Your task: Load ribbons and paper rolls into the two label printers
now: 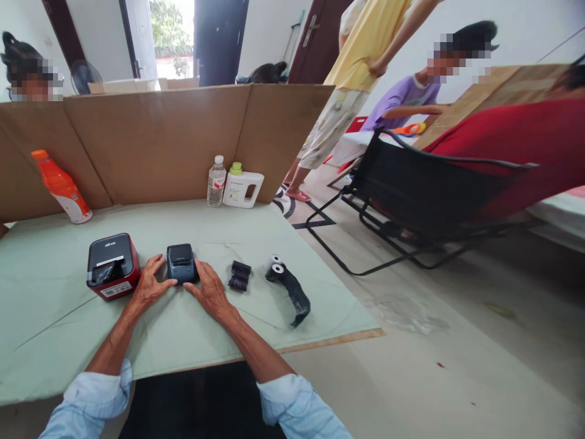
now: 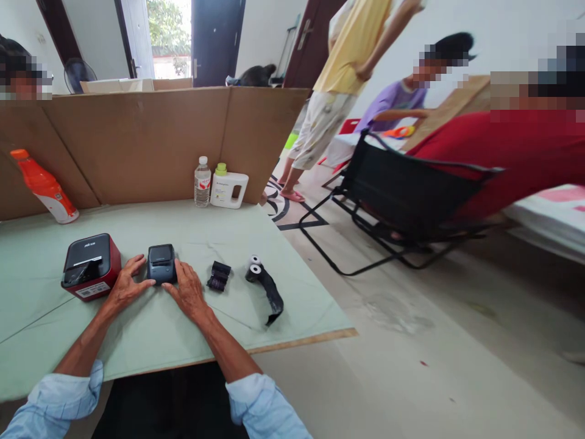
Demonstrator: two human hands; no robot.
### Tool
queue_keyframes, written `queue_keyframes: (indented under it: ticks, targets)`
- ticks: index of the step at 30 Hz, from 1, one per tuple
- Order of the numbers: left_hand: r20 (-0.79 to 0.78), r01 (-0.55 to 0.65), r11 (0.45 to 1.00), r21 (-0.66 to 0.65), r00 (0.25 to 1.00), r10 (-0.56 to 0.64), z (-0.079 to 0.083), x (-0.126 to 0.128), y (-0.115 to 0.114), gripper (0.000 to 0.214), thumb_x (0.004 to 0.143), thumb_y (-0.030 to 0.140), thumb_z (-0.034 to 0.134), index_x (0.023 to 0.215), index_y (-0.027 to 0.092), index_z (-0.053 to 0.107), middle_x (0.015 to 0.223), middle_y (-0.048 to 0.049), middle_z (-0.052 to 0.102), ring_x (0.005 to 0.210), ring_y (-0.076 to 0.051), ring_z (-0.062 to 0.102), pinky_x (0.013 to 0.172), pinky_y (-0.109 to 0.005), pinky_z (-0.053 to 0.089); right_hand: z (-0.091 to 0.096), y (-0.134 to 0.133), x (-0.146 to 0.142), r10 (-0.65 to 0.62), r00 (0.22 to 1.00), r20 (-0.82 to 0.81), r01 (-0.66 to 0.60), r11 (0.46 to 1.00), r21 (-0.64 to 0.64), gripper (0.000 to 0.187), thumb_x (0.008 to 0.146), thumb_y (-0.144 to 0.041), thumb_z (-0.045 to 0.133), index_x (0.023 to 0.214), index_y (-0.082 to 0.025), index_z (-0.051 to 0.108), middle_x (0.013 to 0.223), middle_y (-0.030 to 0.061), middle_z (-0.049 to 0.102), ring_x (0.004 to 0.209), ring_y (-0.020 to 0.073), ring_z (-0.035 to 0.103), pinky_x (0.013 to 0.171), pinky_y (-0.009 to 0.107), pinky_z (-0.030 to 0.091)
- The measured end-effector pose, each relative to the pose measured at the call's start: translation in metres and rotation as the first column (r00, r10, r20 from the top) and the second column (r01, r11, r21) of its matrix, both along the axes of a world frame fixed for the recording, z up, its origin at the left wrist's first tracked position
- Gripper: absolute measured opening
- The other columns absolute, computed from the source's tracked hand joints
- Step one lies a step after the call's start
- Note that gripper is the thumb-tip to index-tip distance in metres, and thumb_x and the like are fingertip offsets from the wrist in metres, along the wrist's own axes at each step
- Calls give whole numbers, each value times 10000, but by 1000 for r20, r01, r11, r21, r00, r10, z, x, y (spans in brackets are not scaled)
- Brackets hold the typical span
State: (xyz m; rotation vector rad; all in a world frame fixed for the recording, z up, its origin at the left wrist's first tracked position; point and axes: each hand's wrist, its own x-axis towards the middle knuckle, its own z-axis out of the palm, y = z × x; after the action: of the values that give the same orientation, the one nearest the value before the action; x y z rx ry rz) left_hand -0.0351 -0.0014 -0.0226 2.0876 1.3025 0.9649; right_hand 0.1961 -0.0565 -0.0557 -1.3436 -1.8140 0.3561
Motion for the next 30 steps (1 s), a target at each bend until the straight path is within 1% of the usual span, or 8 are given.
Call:
queue_keyframes:
  ticks: [3,7,11,14,18,21,25,30]
  targets:
    - [-62,-39,999,31,997,41,-1,-1,-1,760,736,502,873,1383,180,638,1595,-200,507,1486,-393,496,1228,-609,398,-1,0,1,3,1000,-2,-3,1000,-3,778,961,-380,712,1633,-186,371,1428,199,611,1325,344,579,1111,535,522]
    - [-94,-27,999,21,995,29,4,-1,-3,727,753,481,861,1379,176,649,1605,-201,503,1499,-386,486,1249,-590,379,-2,1,2,7,1000,-15,-7,1000,-10,766,965,-388,707,1630,-195,380,1443,194,601,1333,341,575,1129,538,505]
    - [-79,36,999,-4,996,-36,10,1,-5,729,789,493,829,1410,161,640,1574,-204,550,1474,-371,520,1253,-569,386,-4,1,1,2,1000,-19,-2,1000,-8,754,956,-384,711,1610,-162,408,1446,204,600,1334,339,575,1149,533,493]
    - [-61,69,998,-15,996,-70,13,3,-7,724,810,516,805,1414,151,644,1547,-203,581,1449,-370,548,1247,-565,398,-6,2,0,-9,1000,-16,8,1000,-3,748,954,-388,711,1600,-151,418,1433,209,612,1327,346,583,1152,551,489]
    - [-69,44,998,-37,997,-47,12,4,-8,685,803,541,802,1355,151,691,1504,-201,622,1426,-382,568,1241,-580,401,-8,3,0,-13,1000,-12,13,1000,-9,752,960,-407,703,1614,-190,402,1445,199,610,1330,353,588,1145,572,490]
    - [-66,30,999,-43,997,-33,11,4,-8,652,792,527,813,1320,158,711,1477,-196,644,1404,-380,586,1231,-585,410,-7,2,0,-21,1000,-12,21,1000,-8,754,959,-411,705,1617,-203,399,1445,199,611,1333,357,588,1141,580,492]
    - [-40,43,998,-48,998,-45,12,5,-9,632,793,496,815,1319,164,702,1446,-188,661,1368,-360,611,1207,-563,438,-6,1,0,-24,1000,-17,24,1000,-8,745,960,-406,703,1610,-192,408,1437,204,614,1330,360,590,1135,578,499]
    - [-41,22,998,-54,999,-24,13,8,-11,650,779,467,827,1333,164,672,1399,-182,678,1306,-351,641,1162,-548,477,-4,0,0,-17,1000,-4,17,1000,-22,751,967,-399,695,1625,-217,384,1417,187,624,1313,355,600,1125,575,507]
